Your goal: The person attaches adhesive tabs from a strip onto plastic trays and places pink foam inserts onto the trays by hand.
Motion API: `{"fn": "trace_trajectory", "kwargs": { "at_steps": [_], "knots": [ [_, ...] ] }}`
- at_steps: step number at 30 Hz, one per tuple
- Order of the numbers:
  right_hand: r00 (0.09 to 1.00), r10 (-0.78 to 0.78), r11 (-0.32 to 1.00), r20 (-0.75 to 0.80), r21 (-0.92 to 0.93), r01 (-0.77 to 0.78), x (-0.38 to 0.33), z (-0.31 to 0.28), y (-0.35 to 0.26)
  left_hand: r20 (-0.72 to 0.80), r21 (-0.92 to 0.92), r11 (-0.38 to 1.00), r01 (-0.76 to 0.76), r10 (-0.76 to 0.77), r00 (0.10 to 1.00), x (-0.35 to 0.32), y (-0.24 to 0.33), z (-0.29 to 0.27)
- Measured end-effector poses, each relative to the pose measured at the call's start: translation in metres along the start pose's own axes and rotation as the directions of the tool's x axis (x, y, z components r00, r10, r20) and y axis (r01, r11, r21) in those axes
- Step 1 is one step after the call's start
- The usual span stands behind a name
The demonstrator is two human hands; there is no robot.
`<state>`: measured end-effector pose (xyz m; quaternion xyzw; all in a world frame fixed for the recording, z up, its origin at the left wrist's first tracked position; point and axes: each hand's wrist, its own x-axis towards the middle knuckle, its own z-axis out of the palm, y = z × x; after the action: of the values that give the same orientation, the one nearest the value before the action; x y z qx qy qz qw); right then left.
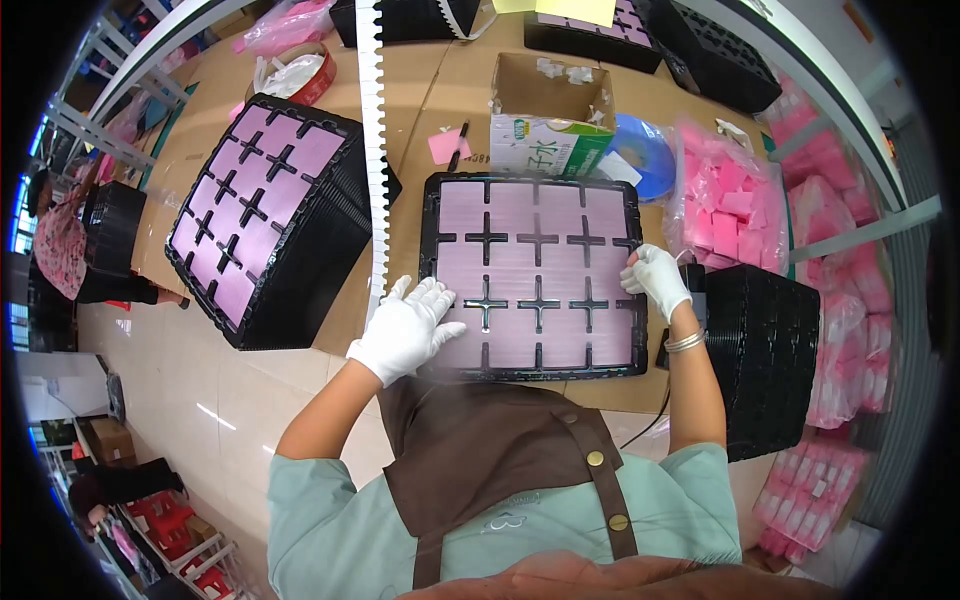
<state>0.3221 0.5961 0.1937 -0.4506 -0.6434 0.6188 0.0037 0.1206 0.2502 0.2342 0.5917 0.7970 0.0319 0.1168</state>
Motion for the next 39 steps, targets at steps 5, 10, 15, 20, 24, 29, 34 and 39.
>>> {"fn": "trace_trajectory", "kwargs": {
  "at_steps": [5, 10, 15, 20, 24, 29, 34, 39],
  "knots": [
    [0.963, -0.033, 0.994, 0.269, 0.113, 0.002, -0.035, 0.013, 0.01, -0.123, -0.093, 0.984, -0.153, 0.141, 0.982, -0.007, 0.023, 0.004],
    [0.961, -0.046, 0.999, 0.271, 0.009, 0.045, -0.048, 0.018, 0.047, -0.066, -0.128, 0.974, -0.186, 0.178, 0.982, -0.044, 0.034, 0.022],
    [0.99, 0.016, 0.955, 0.143, -0.294, 0.027, -0.071, 0.003, 0.031, 0.031, -0.248, 0.968, -0.023, 0.032, 0.999, -0.059, 0.017, 0.008],
    [0.792, -0.474, 0.798, -0.384, -0.568, 0.202, -0.044, -0.009, 0.091, -0.047, -0.727, 0.547, 0.415, -0.642, 0.765, -0.049, 0.007, 0.065],
    [0.817, -0.415, 0.877, -0.401, -0.416, 0.241, -0.027, -0.015, 0.114, -0.107, -0.77, 0.517, 0.373, -0.682, 0.723, -0.042, 0.017, 0.084],
    [0.878, -0.264, 0.961, -0.398, -0.185, 0.205, -0.018, -0.018, 0.119, -0.342, -0.675, 0.631, 0.383, -0.727, 0.595, -0.035, 0.025, 0.088],
    [0.788, -0.389, 0.916, -0.477, -0.294, 0.274, -0.027, -0.018, 0.121, -0.33, -0.912, 0.41, 0.011, -0.749, 0.574, -0.043, 0.04, 0.075],
    [0.808, -0.452, 0.869, -0.378, 0.019, 0.495, -0.095, -0.013, 0.064, -0.239, -0.963, 0.13, -0.235, -0.815, 0.529, -0.091, 0.047, 0.034]
  ]
}}
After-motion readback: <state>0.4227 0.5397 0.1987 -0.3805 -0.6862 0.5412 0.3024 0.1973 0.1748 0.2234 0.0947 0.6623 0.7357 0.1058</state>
